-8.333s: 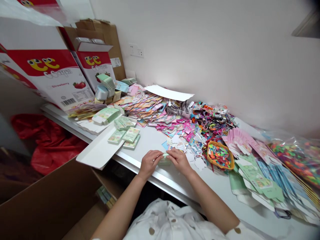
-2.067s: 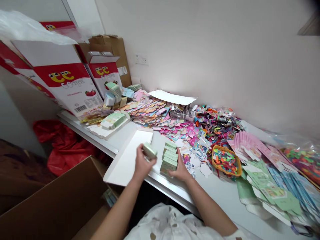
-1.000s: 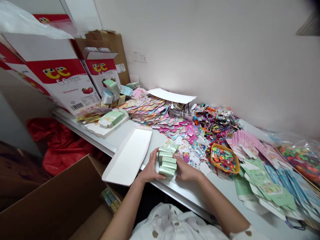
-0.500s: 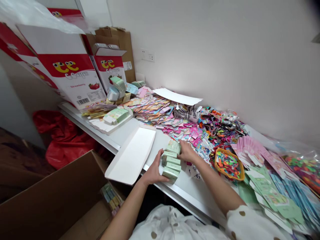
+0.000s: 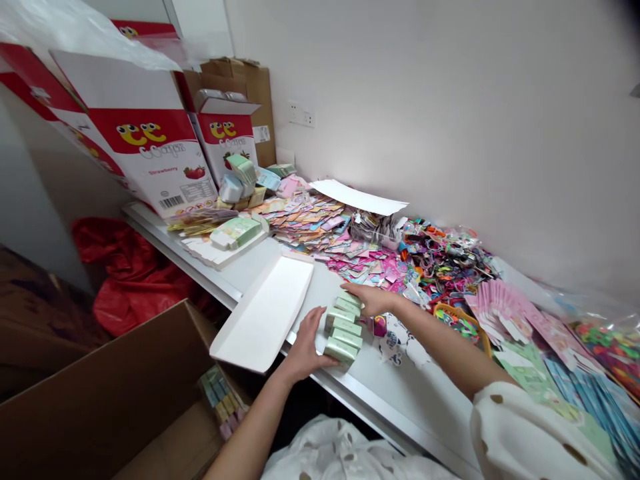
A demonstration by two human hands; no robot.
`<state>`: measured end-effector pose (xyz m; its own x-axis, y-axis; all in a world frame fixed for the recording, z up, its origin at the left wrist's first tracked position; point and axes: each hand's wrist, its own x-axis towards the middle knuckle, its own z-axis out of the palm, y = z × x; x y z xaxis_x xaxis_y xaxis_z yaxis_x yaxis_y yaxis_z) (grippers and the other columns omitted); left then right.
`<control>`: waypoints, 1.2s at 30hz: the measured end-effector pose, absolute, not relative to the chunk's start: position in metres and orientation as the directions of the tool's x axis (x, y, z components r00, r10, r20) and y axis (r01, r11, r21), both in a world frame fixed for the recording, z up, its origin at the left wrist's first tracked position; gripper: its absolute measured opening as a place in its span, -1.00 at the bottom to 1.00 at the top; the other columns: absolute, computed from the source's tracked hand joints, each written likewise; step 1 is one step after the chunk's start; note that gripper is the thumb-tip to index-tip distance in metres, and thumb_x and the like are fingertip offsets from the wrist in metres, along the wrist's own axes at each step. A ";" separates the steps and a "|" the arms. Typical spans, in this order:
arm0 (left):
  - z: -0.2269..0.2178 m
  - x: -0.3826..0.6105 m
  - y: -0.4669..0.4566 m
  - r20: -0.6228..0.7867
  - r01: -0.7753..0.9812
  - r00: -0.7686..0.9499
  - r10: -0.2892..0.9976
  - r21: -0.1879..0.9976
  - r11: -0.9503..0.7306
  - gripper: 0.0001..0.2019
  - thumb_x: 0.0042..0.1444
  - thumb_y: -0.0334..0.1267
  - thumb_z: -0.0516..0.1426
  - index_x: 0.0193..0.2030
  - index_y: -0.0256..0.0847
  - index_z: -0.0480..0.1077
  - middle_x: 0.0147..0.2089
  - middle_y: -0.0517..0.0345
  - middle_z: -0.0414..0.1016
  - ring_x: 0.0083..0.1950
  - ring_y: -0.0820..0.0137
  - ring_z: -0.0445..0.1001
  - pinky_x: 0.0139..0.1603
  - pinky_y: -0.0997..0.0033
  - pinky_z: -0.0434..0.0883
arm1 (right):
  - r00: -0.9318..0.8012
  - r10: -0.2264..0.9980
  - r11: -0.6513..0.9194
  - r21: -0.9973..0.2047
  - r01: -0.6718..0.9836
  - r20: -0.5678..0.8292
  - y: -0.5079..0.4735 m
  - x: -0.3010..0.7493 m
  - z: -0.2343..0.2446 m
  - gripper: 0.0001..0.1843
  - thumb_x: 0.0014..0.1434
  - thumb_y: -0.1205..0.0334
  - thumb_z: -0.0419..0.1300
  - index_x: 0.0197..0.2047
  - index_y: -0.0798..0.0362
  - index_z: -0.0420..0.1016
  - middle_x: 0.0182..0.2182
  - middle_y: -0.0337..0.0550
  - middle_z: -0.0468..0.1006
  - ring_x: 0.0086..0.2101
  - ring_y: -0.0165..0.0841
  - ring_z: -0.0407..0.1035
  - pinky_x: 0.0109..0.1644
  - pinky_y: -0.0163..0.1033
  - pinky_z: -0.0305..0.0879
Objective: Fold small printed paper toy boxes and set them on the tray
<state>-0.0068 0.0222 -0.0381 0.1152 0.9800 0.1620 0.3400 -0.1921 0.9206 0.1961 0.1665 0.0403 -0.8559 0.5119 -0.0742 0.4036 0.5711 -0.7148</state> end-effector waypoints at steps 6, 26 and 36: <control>-0.042 0.016 -0.011 -0.047 0.333 -0.150 0.987 0.938 0.096 -0.46 -0.11 -0.19 0.21 0.07 -0.14 0.25 -0.02 0.00 0.32 -0.12 0.20 0.40 -0.07 0.12 0.37 | -0.778 0.623 0.430 -0.795 0.429 -0.083 0.154 0.208 0.021 -0.33 -0.24 0.40 0.20 0.04 0.00 0.34 -0.19 -0.23 0.49 -0.21 -0.27 0.38 -0.13 -0.21 0.33; -0.032 -0.009 0.061 0.153 0.104 0.172 0.973 0.979 -0.173 0.07 -0.32 -0.07 0.35 0.31 -0.16 -0.13 0.22 -0.08 0.16 0.20 0.10 0.23 0.22 0.11 0.16 | -0.727 0.684 0.208 -0.940 0.269 -0.057 0.139 0.247 -0.011 0.32 -0.41 0.24 0.44 0.34 0.02 -0.24 0.21 0.09 0.12 0.08 -0.12 0.22 0.12 -0.06 0.18; -0.032 -0.001 0.069 0.155 0.227 0.014 0.988 0.962 -0.154 0.00 -0.23 -0.25 0.30 0.32 -0.11 -0.17 0.25 -0.09 0.13 0.21 0.14 0.23 0.22 0.10 0.17 | -0.622 0.778 0.239 -0.956 0.170 0.084 0.132 0.224 -0.032 -0.02 -0.27 0.09 0.40 0.18 0.07 0.04 0.00 0.00 0.31 0.02 -0.13 0.23 0.12 -0.01 0.13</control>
